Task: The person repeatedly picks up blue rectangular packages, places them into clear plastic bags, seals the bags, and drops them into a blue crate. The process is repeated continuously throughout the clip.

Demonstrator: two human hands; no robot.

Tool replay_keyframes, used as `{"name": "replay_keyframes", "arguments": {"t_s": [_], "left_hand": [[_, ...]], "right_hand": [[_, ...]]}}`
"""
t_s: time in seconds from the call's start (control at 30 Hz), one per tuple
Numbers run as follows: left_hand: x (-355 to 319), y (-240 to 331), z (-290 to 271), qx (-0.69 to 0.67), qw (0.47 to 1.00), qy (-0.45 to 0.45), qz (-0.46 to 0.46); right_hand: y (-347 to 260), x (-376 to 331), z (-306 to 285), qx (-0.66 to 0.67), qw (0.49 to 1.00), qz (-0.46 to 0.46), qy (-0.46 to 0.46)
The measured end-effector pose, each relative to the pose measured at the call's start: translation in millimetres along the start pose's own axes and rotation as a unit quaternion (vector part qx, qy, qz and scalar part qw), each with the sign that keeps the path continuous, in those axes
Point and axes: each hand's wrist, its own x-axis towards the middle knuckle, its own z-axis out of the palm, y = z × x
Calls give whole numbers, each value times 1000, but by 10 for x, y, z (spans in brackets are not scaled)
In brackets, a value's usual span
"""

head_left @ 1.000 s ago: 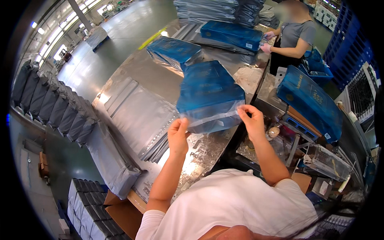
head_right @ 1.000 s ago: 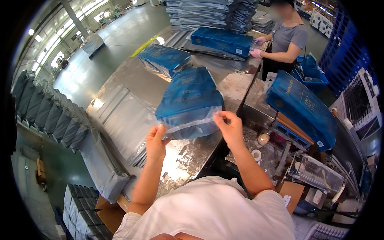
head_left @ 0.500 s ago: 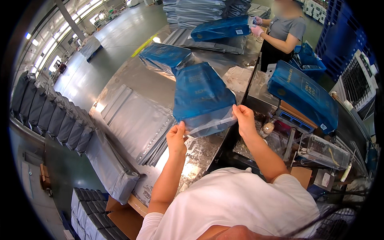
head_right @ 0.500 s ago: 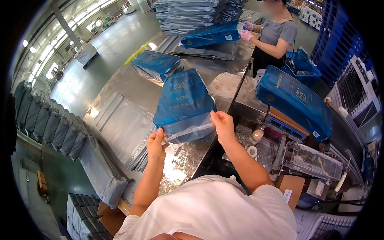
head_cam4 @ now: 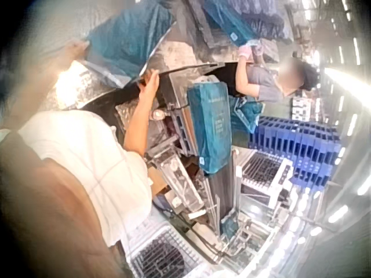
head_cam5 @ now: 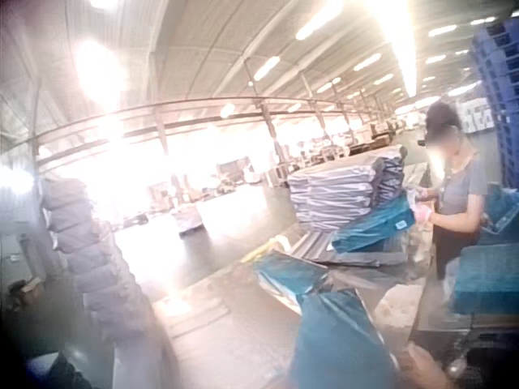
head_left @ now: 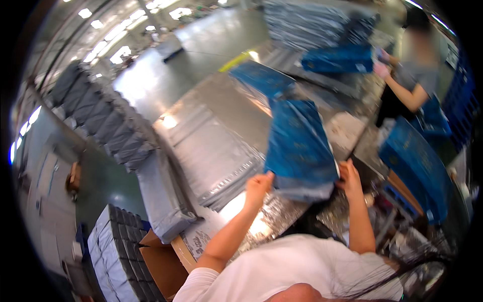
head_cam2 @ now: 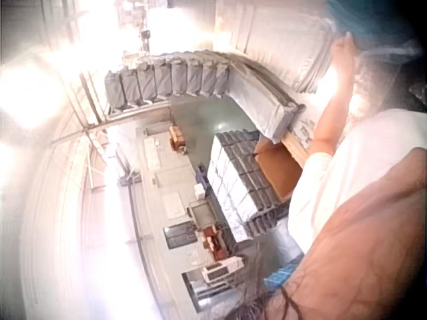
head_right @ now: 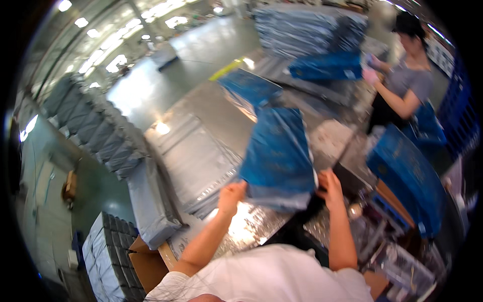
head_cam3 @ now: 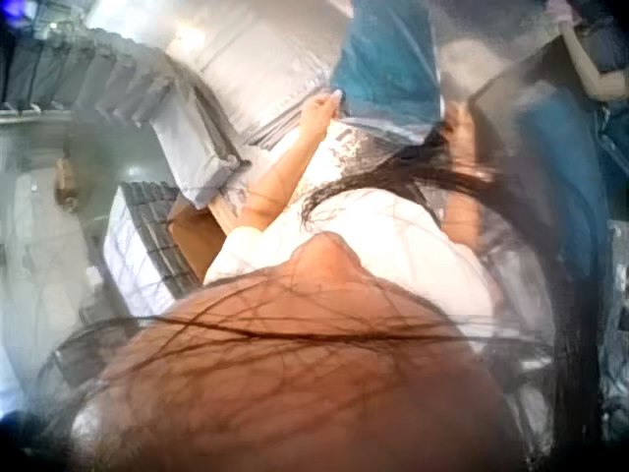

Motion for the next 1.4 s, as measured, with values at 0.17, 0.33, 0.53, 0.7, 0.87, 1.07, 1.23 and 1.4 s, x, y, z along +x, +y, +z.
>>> {"name": "replay_keyframes", "arguments": {"t_s": [0.17,0.33,0.53,0.7,0.87,1.07,1.23,1.4], "left_hand": [[-247,-49,-40,265,954,-91,108],[-654,171,32,400,850,-178,293],[-1730,560,-455,361,858,-20,365],[-3192,549,-741,410,798,197,396],[-4978,445,-794,439,699,432,363],[-6728,316,-278,522,373,725,250],[-8740,429,-328,422,19,887,184],[-10501,-2,-235,268,-245,932,-2]], "right_hand": [[690,406,325,190,934,162,-254],[1000,253,585,174,919,154,-318],[1336,-123,1093,139,859,156,-468],[1583,-769,1912,164,733,164,-640],[2041,-2014,2991,180,540,249,-783],[2746,-4926,3593,16,454,354,-818],[2197,-8244,3050,-154,248,330,-898],[2186,-9233,2186,27,-23,-55,-998]]}}
